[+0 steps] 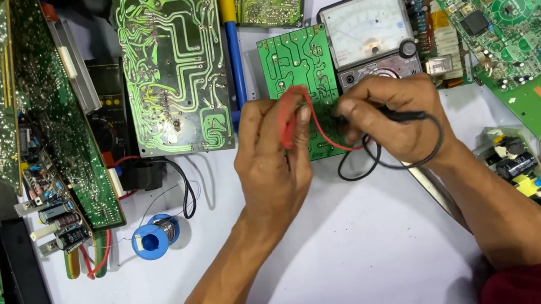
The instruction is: Testing electronic components on a circuit board using a multimeter and desoldering parts with a soldering iron and pump.
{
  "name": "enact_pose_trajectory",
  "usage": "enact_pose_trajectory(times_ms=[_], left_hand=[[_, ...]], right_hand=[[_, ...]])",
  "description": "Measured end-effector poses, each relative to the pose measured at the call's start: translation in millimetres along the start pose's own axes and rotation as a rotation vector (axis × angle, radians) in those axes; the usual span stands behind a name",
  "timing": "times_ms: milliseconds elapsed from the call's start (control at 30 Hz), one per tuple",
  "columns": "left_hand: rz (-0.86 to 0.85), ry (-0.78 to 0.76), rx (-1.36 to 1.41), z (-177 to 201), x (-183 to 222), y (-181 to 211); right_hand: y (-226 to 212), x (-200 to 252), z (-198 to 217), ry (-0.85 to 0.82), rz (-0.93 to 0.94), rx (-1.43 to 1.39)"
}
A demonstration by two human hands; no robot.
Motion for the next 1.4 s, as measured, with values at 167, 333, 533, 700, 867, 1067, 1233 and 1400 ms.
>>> enact_pose_trajectory(times_ms=[167, 333, 533, 700, 867, 1067, 1233, 1400], left_hand=[[0.068, 0.026, 0.1, -12.2, 17.0, -2.9], [0.084, 0.031, 0.082, -14.7, 22.0, -15.2], [0.121, -0.023, 0.038, -11.1, 21.1, -24.0], [0.035, -0.081, -0.02, -8.0, 12.8, -32.0], [0.028, -0.14, 0.007, -2.6, 10.9, -38.4], [0.068, -0.162, 0.049, -3.4, 12.9, -43.7], [0.142, -0.116, 0.056, -3.7, 12.5, -40.7], [0.068, -0.13, 0.044, -2.0, 11.8, -45.5]], right_hand=[[17.9, 2.6, 1.4, -0.001, -0.111, 0.005], [11.7, -2.5, -1.9, 0.116, 0.023, 0.082], [10.5, -7.7, -0.3, 0.13, 0.292, 0.255], [8.9, -6.5, 1.1, -0.003, 0.275, 0.258], [7.1, -5.5, -1.9, -0.041, 0.371, 0.328], [9.3, -3.5, -6.8, -0.02, 0.442, 0.412], [16.4, 0.0, -8.4, 0.051, 0.471, 0.44], [8.8, -3.4, -7.3, -0.045, 0.478, 0.477]])
Point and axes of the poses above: each hand's wrist, its own x-axis away from the middle knuckle, its own z-axis out of the back of the hand, y = z × x, the point moved 1 cm from there along -x, towards the middle knuckle, and after that the axes turned 7 degrees about y, right-handed, at the moved point
